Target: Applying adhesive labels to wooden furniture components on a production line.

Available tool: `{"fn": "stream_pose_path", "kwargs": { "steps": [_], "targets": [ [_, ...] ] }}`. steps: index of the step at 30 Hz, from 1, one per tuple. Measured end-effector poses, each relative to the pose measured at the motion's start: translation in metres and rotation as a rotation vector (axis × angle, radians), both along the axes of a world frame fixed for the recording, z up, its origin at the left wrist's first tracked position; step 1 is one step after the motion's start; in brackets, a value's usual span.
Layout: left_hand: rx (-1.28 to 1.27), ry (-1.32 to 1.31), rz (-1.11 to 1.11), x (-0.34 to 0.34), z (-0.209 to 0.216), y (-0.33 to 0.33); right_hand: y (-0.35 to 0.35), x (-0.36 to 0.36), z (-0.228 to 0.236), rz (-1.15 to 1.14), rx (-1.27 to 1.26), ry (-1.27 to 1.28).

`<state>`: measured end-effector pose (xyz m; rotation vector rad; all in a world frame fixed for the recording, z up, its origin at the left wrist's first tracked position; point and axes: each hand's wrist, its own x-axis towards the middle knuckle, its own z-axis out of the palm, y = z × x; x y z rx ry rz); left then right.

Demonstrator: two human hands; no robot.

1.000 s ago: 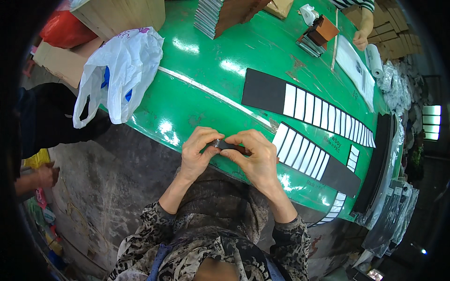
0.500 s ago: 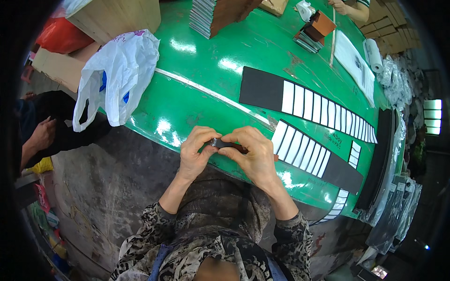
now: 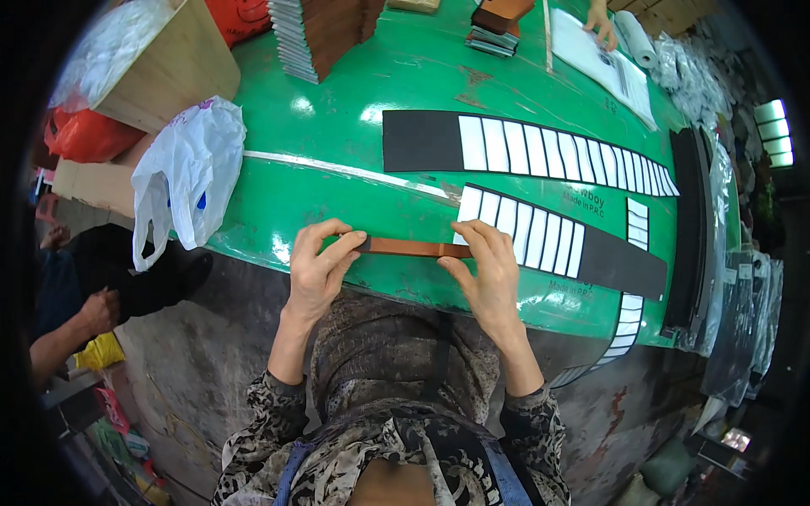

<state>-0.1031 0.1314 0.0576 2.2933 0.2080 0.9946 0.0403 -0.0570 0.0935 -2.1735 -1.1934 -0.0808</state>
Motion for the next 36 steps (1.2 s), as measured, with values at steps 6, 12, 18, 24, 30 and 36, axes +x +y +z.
{"fn": "stream_pose_path", "kwargs": {
  "steps": [6, 12, 18, 24, 30, 36],
  "targets": [
    [0.305, -0.033, 0.102, 0.000, 0.000, -0.005, -0.003, -0.003, -0.024, -0.046, 0.131, 0.052],
    [0.109, 0.012, 0.046, 0.006, -0.001, -0.007, -0.003, 0.004, -0.032, -0.022, 0.221, 0.041],
    [-0.175, 0.175, -0.063, -0.002, 0.012, 0.001, -0.028, 0.018, -0.025, -0.066, 0.270, 0.109],
    [-0.364, 0.292, 0.009, 0.012, 0.014, 0.008, 0.008, 0.093, -0.026, -0.023, 0.059, 0.044],
    [0.037, 0.466, 0.072, 0.039, 0.017, 0.022, 0.063, 0.136, -0.024, -0.032, -0.154, 0.242],
    [0.168, 0.404, -0.049, 0.133, 0.021, 0.033, 0.087, 0.155, -0.039, 0.014, -0.141, 0.240]
  ]
}}
